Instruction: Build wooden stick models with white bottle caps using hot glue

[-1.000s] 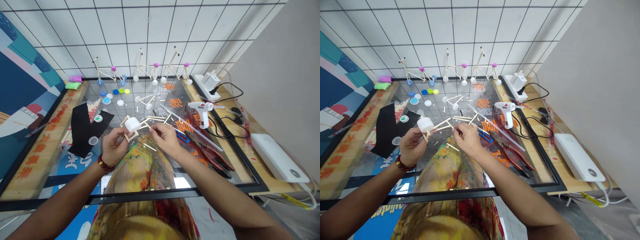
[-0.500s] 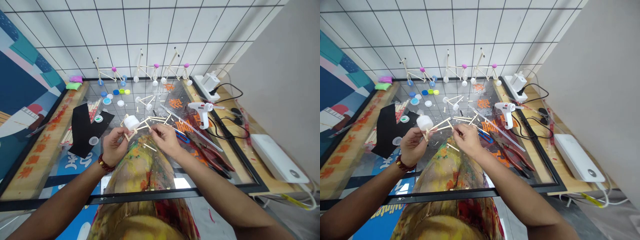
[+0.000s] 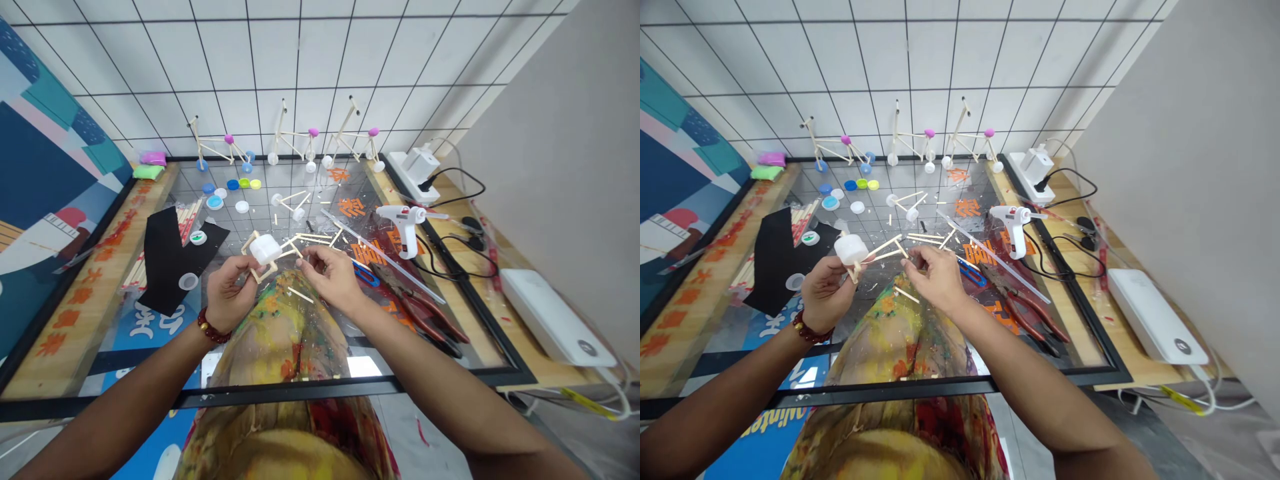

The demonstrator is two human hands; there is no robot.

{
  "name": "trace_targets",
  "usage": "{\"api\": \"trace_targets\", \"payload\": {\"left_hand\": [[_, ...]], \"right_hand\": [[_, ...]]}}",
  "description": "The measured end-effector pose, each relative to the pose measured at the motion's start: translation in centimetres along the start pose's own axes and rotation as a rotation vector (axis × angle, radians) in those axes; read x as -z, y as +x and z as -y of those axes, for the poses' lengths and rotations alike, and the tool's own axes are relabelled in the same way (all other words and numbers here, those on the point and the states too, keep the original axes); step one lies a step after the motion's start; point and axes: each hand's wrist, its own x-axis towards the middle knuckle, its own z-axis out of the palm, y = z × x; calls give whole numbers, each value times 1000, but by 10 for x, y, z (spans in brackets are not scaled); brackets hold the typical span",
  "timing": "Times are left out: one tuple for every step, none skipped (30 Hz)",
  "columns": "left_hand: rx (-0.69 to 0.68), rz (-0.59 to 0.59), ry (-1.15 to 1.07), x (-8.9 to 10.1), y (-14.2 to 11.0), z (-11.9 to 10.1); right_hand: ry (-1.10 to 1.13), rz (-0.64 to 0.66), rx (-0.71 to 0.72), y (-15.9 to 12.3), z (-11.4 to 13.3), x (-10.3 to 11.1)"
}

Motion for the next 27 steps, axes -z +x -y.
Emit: {"api": "trace_targets", "payload": {"left_hand": [[-17,9,3,0,0,1],[-34,19,13,1,0,1],[-57,26,24,1,0,1],[-82,32,34,2,1,1],[-113,39,44,3,1,0],[-150,47,52,3,1,-1],[-191,53,60,4,2,-1],[-231,61,70,5,2,-2],[-266,66,80,5,2,-3],[-293,67,90,5,3,-4],[-313,65,99,6,3,-5],[-327,58,105,6,4,-5],[-334,52,110,5,4,-6],[-336,46,113,5,4,-6],[-336,43,115,5,4,-6],[-333,43,114,5,4,-6],[-330,44,111,5,4,-6],[-324,44,106,5,4,-5],[-317,43,102,5,3,-4],[-310,42,100,5,3,-3],[-301,45,101,5,3,-3],[-295,45,102,5,3,-2],[-292,49,102,5,2,-1],[-288,54,98,5,2,-1],[-286,58,92,5,2,-1],[-284,60,85,5,2,-2],[-279,61,80,6,2,-2]], "right_hand": [[1,-5,-3,0,0,0],[0,-6,-1,0,0,-1],[-2,-4,3,0,-1,-1],[-5,0,8,0,-1,-1],[-9,4,12,0,-1,-1],[-12,9,15,0,-1,-1],[-16,17,17,0,-1,-1],[-20,22,19,0,-2,-1],[-24,26,21,-1,-2,-1],[-29,29,22,-1,-3,-1],[-32,30,21,-1,-3,-1],[-35,29,21,-1,-3,-1],[-35,28,20,-1,-3,-2],[-33,28,20,-1,-3,-2],[-30,29,21,-1,-3,-2],[-28,30,21,-1,-3,-2],[-28,32,21,-1,-3,-2],[-29,33,22,-1,-2,-2],[-30,33,23,-1,-2,-2],[-32,33,24,-1,-2,-1],[-33,33,27,-1,-2,-1],[-34,33,31,-1,-2,-1],[-35,34,34,-1,-1,-1],[-36,36,37,-1,-1,-1],[-38,39,39,-1,-1,0],[-39,42,39,-1,-1,0],[-38,45,39,-1,-1,0]]}}
